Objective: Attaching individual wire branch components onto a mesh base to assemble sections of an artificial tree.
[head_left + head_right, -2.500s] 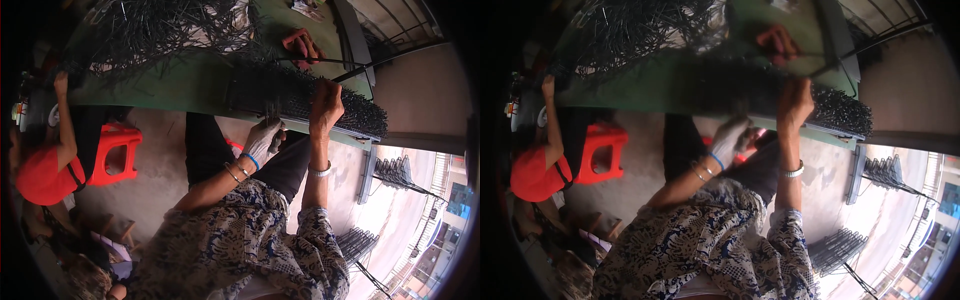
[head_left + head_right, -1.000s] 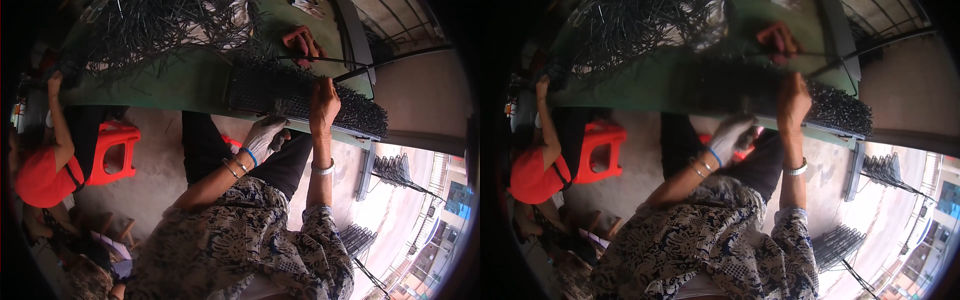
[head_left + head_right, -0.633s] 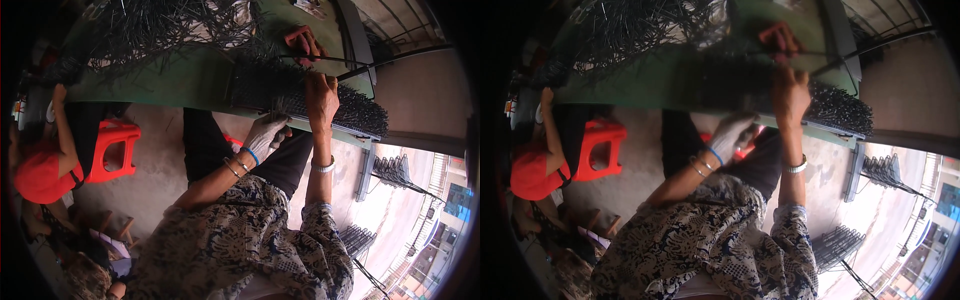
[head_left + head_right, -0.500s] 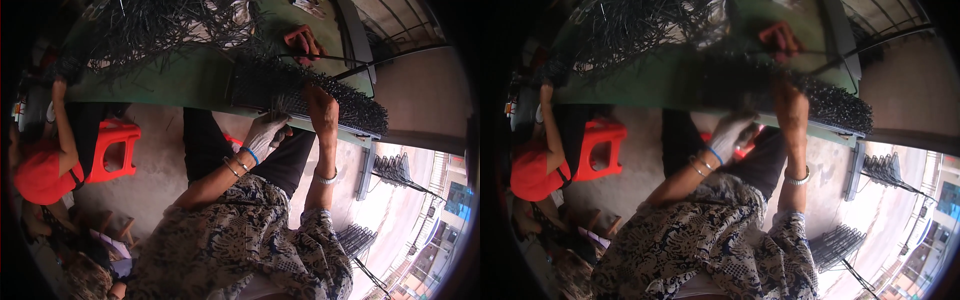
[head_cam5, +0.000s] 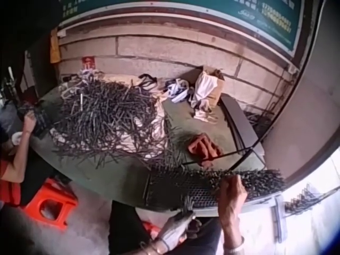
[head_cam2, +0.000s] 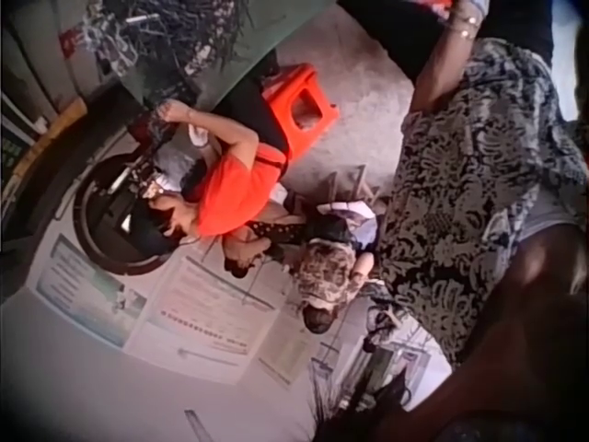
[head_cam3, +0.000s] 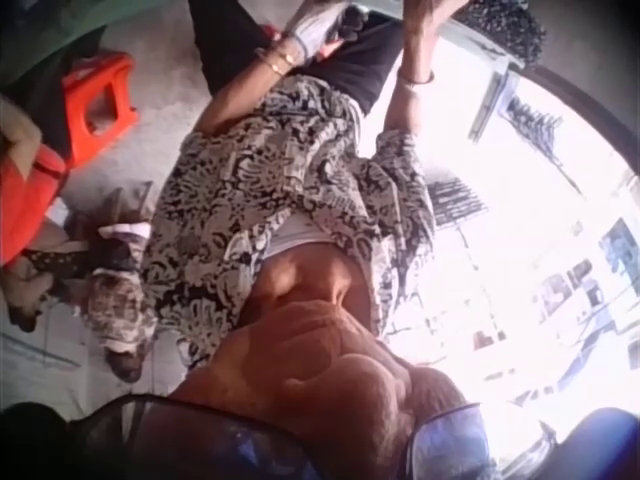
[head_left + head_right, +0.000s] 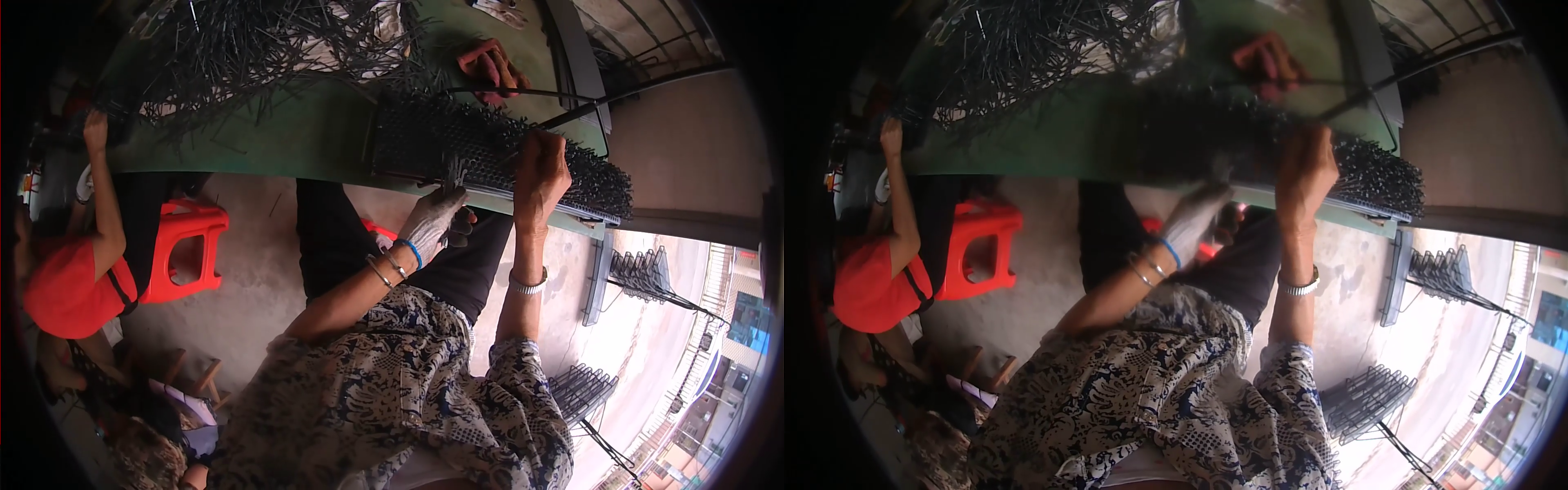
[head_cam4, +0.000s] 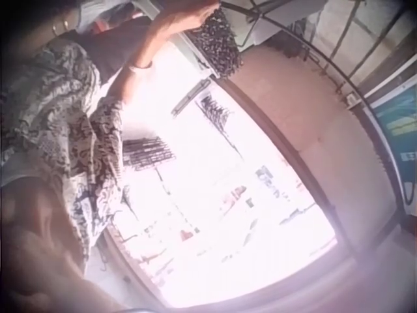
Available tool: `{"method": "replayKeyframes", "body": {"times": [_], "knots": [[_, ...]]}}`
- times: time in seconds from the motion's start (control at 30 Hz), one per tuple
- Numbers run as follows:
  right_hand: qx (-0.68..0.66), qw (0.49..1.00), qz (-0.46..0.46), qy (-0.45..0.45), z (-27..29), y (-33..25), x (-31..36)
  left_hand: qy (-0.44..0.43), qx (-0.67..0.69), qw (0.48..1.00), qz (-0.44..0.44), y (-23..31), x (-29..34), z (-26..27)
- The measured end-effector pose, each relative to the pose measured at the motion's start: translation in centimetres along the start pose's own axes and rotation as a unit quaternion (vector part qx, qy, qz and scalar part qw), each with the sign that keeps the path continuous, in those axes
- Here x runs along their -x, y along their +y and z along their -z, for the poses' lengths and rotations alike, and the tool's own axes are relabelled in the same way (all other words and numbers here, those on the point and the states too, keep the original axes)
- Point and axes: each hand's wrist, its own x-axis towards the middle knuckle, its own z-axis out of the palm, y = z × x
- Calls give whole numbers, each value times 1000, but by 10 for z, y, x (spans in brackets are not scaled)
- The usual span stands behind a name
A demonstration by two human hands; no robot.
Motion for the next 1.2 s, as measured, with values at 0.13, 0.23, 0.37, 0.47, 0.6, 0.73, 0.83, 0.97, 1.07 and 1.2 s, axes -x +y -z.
{"method": "replayKeyframes", "body": {"times": [0.13,0.23,0.37,0.47,0.6,0.73,0.83,0.97,1.07,1.2], "knots": [[44,998,39,3,-7,0,-4,-47,21,998,-27,-5,-4,8],[42,999,29,-10,-8,-1,-4,-37,29,998,-39,-4,0,7],[83,994,33,-59,-12,8,0,-37,26,998,-49,-3,4,6],[135,986,44,-88,-17,5,2,-43,19,997,-61,-1,6,6],[188,975,49,-109,-18,-1,0,-55,26,996,-58,3,10,3],[79,984,51,-151,3,-6,2,-51,38,995,-71,3,12,3],[-147,918,-126,-345,10,-7,21,-75,19,991,-106,3,11,4],[-253,875,-201,-360,22,-14,20,-48,9,994,-100,0,8,-1],[-238,910,-183,-287,25,-12,16,-5,-9,997,-75,-2,-2,5],[-179,969,-145,-86,19,-15,7,-21,-39,999,-2,-3,-13,9]]}}
